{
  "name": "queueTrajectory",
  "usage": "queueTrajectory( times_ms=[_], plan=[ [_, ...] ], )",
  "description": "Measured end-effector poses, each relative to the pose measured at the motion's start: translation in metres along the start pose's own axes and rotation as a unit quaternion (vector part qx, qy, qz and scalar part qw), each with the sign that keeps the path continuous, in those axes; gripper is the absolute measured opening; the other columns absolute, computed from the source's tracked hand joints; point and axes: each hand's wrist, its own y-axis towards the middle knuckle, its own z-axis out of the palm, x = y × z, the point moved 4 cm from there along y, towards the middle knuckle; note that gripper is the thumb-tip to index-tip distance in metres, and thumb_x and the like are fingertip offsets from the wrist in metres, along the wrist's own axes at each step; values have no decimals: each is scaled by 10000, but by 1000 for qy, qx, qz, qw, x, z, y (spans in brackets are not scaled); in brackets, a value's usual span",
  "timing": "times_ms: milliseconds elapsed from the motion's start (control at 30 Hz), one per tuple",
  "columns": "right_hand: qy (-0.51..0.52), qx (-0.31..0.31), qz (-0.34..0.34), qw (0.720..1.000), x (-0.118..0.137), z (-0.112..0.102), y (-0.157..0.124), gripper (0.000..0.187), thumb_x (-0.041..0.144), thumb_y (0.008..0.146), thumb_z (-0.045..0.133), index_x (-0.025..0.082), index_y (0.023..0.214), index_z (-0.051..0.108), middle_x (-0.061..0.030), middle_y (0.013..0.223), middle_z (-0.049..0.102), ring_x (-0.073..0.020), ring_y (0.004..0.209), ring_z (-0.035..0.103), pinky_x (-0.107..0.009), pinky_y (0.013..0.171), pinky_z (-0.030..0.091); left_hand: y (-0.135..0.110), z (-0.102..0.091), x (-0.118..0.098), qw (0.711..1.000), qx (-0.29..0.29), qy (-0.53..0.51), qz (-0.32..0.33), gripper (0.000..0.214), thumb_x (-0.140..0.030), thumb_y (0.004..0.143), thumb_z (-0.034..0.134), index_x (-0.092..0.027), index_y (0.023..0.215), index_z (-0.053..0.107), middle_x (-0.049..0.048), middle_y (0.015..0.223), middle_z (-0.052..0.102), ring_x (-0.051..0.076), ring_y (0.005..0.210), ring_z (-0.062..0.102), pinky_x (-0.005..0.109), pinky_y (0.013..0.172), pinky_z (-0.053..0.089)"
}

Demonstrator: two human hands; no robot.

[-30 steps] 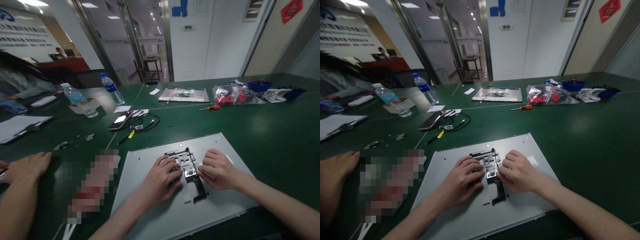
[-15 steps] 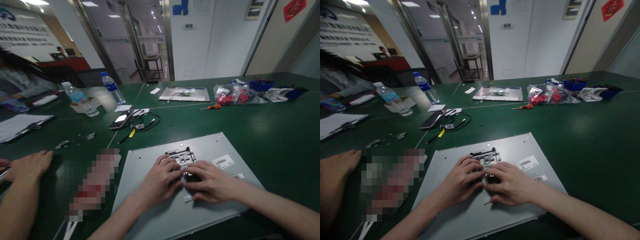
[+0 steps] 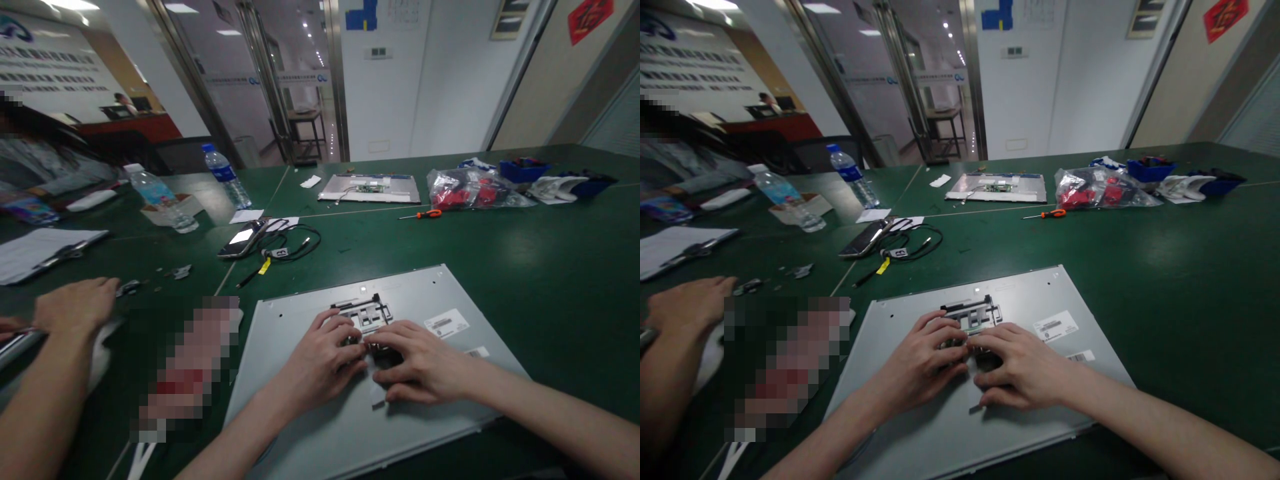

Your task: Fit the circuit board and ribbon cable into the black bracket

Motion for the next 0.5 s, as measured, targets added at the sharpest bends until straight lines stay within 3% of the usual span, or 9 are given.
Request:
queueTrajectory(
  times_ms=[300,500],
  plan=[
    [-12,-51,4,999,-1,0,-1,245,378,1011,607,245,1194,701,-108,1401,569,-252,1253,509,-436,1044,439,-1,2,1,1000,1,-3,2,182,-299,967,612,-268,1123,703,23,1032,732,255,1039,643,520,1069,392],
    [-22,-33,17,999,-3,3,-1,322,389,1003,627,275,1302,664,-116,1424,554,-273,1276,500,-462,1044,442,0,-1,0,1000,-2,-4,-6,167,-288,967,612,-245,1102,701,35,1035,739,264,1067,640,529,1082,388]
  ],
)
